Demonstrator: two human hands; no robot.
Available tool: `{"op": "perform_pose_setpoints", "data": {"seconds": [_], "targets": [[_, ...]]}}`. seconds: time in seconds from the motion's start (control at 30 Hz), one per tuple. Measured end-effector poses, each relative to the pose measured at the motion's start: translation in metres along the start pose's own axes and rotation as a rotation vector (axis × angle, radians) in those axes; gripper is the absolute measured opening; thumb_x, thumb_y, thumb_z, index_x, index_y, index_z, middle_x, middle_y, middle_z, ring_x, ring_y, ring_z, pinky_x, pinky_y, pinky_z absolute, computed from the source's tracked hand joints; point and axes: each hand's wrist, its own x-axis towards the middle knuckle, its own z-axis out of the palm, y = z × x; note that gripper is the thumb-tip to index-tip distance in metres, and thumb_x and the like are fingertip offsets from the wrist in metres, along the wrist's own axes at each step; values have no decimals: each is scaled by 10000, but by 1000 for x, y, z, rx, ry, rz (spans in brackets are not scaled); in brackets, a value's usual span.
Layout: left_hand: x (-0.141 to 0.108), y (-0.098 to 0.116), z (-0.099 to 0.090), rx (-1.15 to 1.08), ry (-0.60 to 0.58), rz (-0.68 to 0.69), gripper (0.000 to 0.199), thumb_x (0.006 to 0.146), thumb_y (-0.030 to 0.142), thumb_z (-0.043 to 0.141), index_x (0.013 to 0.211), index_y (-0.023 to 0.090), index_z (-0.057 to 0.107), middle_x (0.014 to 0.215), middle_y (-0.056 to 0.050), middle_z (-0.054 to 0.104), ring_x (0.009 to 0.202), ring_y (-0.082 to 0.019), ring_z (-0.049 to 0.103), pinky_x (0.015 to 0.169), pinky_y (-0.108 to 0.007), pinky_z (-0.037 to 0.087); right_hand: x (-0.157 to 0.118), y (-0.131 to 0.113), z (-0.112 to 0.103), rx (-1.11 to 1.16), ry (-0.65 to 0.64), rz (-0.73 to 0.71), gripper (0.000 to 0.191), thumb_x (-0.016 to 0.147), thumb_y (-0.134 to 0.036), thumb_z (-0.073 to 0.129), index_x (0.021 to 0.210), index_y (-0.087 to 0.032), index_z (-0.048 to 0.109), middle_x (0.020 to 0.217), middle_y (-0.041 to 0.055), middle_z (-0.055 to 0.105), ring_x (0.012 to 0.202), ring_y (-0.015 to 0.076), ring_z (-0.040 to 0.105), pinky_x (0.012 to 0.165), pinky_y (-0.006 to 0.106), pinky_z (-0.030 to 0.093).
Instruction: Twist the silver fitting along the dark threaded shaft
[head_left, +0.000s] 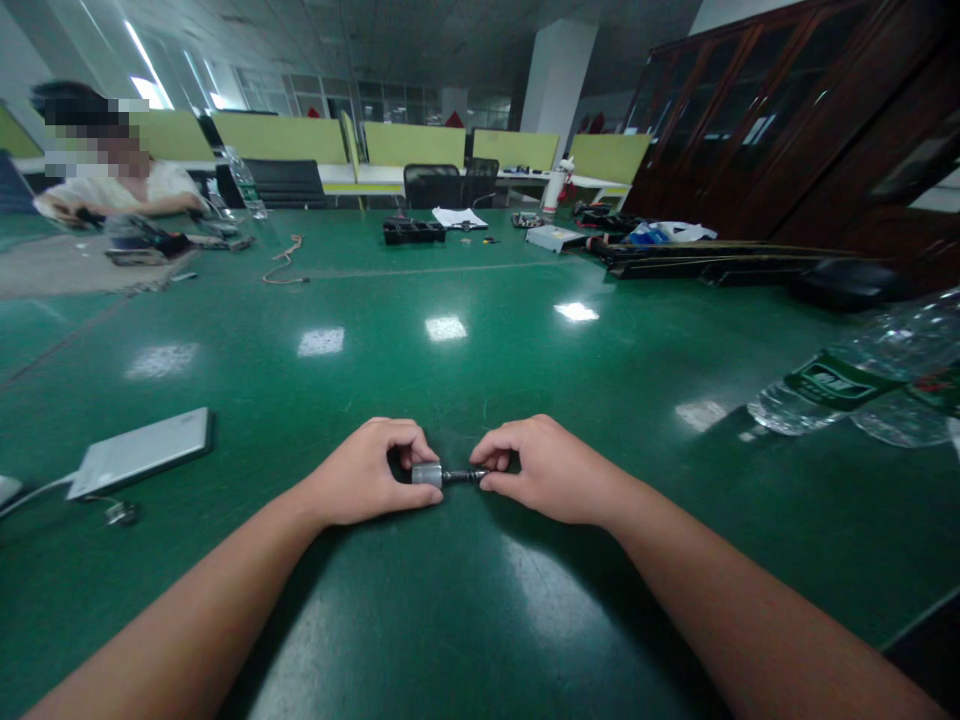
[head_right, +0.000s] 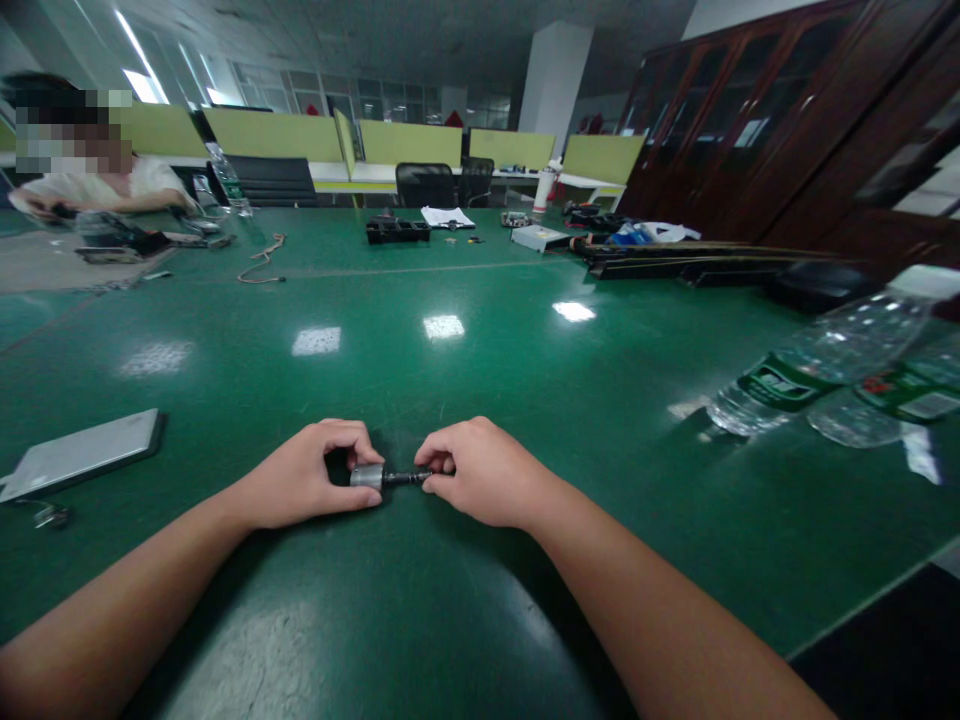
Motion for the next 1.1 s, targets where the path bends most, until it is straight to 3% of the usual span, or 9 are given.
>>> {"op": "perform_pose_setpoints", "data": {"seconds": [0.3, 0.43, 0.67, 1.1], "targets": [[0, 0, -1, -46, 3, 6, 251, 720, 377, 777, 834, 168, 694, 762, 0, 627, 716, -148, 575, 667, -251, 437, 7, -6, 19, 6, 69, -118, 146, 805, -173, 704, 941, -199, 750, 844, 28, 719, 769, 142, 628, 723, 254, 447], [0, 0, -1, -66, 2, 5, 196, 782, 348, 716, 850, 165, 698, 758, -6, 633, 723, -148, 578, 680, -255, 440, 6, -5, 19, -9, 73, -156, 138, 830, -176, 680, 946, -188, 753, 843, 38, 713, 805, 154, 621, 746, 267, 448], [2, 2, 1, 14, 1, -10, 217, 707, 323, 779, 829, 163, 698, 738, 4, 632, 702, -151, 576, 664, -255, 419, 6, -6, 20, -18, 71, -192, 157, 825, -181, 682, 965, -177, 754, 867, 51, 717, 849, 174, 616, 775, 288, 457], [3, -1, 1, 43, -11, 38, 202, 729, 318, 779, 806, 157, 685, 738, 11, 618, 709, -147, 574, 667, -247, 392, 8, -5, 17, -36, 62, -201, 144, 804, -176, 696, 931, -158, 762, 806, 45, 703, 786, 162, 610, 722, 270, 438]]}}
